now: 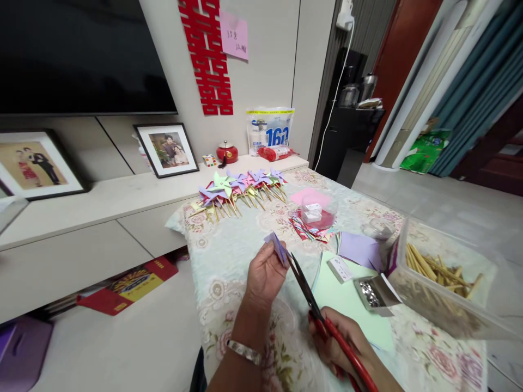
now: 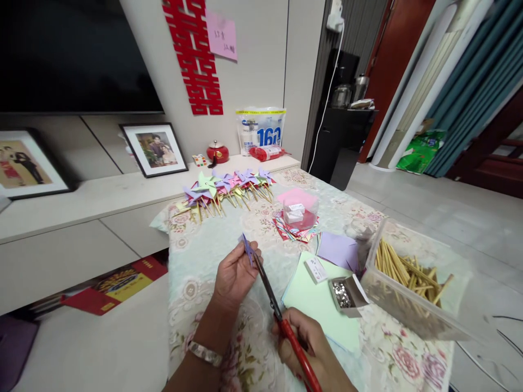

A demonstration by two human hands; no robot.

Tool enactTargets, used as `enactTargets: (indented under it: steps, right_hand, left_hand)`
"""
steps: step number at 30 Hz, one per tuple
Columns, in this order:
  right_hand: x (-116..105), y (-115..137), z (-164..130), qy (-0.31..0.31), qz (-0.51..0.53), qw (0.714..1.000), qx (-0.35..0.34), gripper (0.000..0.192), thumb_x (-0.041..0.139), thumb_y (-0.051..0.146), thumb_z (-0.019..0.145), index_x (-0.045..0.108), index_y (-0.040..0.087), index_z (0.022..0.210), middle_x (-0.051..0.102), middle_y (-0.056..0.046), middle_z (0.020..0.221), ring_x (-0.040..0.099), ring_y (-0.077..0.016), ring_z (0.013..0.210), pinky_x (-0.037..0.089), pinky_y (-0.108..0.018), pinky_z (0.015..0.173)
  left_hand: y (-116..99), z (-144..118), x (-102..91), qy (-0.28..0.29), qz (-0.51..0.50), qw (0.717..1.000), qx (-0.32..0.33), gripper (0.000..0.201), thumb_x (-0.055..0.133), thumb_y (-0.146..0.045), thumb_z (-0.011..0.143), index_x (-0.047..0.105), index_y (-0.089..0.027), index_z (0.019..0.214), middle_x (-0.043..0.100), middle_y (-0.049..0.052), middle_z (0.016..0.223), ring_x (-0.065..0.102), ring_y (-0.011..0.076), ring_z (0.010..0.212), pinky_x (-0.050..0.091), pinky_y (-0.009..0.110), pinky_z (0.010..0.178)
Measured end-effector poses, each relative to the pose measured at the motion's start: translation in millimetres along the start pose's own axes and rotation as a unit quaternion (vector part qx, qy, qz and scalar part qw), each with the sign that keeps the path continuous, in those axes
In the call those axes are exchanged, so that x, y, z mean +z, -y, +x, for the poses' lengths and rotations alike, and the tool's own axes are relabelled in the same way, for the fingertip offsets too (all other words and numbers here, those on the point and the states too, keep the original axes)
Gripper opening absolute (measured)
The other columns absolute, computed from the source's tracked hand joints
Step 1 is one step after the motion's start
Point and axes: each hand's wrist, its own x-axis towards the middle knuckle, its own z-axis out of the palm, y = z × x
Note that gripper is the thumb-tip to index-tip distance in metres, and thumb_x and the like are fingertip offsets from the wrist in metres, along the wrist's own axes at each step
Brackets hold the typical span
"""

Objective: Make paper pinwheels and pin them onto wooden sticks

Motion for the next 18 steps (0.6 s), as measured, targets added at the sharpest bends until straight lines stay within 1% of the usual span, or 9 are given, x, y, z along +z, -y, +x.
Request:
enactTargets:
  steps: [3, 5, 7, 10, 13, 18]
  right_hand:
    - [0.8, -1.6, 0.7, 0.011, 0.003, 1.0, 0.007, 0.065, 0.063, 0.084, 0.065, 0.061, 0.021, 0.08, 0.044, 0.0, 0.071, 0.036, -0.0149, 0.061, 0.037, -0.027, 0.057]
    - [0.7, -5.3, 1.6, -0.001, 0.006, 1.0, -0.005, 0.061, 0.063, 0.081, 0.068, 0.06, 0.021, 0.08, 0.042, 0.001, 0.07, 0.034, -0.0148, 0.062, 0.035, -0.027, 0.056]
    - [-0.4, -11.7, 4.0, -0.001, 0.01, 1.0, -0.02, 0.053, 0.066, 0.073, 0.072, 0.056, 0.021, 0.076, 0.039, 0.002, 0.069, 0.032, -0.0144, 0.063, 0.034, -0.026, 0.056]
    - [-4.1, -23.5, 9.8, 0.036, 0.02, 0.998, -0.037, 0.047, 0.068, 0.064, 0.078, 0.047, 0.021, 0.073, 0.035, 0.004, 0.068, 0.029, -0.0121, 0.061, 0.028, -0.024, 0.053]
    - [-7.0, -30.4, 15.1, 0.039, 0.026, 0.998, -0.047, 0.047, 0.067, 0.063, 0.079, 0.047, 0.021, 0.074, 0.035, 0.005, 0.068, 0.027, -0.01, 0.057, 0.023, -0.023, 0.049]
    - [-5.6, -30.6, 17.5, 0.026, 0.031, 0.998, -0.045, 0.047, 0.07, 0.061, 0.075, 0.047, 0.02, 0.072, 0.033, 0.007, 0.064, 0.025, -0.0077, 0.052, 0.019, -0.022, 0.045]
  left_hand:
    - [2.5, 0.0, -1.8, 0.03, 0.018, 0.999, 0.002, 0.009, 0.072, -0.015, 0.077, 0.065, -0.015, 0.083, 0.068, 0.003, 0.074, 0.062, 0.0127, 0.06, 0.052, 0.024, 0.057]
    - [4.5, 0.2, -2.9, 0.041, 0.019, 0.999, -0.001, 0.011, 0.073, -0.015, 0.076, 0.065, -0.014, 0.082, 0.067, 0.004, 0.074, 0.062, 0.0125, 0.06, 0.051, 0.024, 0.058]
    - [6.7, 0.2, -3.3, 0.041, 0.018, 0.999, -0.006, 0.01, 0.073, -0.013, 0.075, 0.066, -0.014, 0.082, 0.068, 0.004, 0.074, 0.062, 0.0127, 0.061, 0.051, 0.024, 0.059]
    - [9.4, -0.7, -1.5, 0.039, 0.016, 0.999, -0.011, 0.009, 0.071, -0.011, 0.075, 0.067, -0.014, 0.081, 0.068, 0.005, 0.073, 0.063, 0.0134, 0.062, 0.051, 0.024, 0.059]
    - [10.7, -2.6, 2.7, 0.039, 0.014, 0.999, -0.015, 0.007, 0.07, -0.009, 0.074, 0.067, -0.014, 0.079, 0.069, 0.005, 0.072, 0.064, 0.0135, 0.062, 0.052, 0.024, 0.06]
    - [10.8, -4.1, 5.8, 0.027, 0.012, 0.999, -0.017, 0.008, 0.068, -0.007, 0.075, 0.068, -0.013, 0.08, 0.071, 0.005, 0.073, 0.064, 0.0128, 0.062, 0.051, 0.022, 0.056]
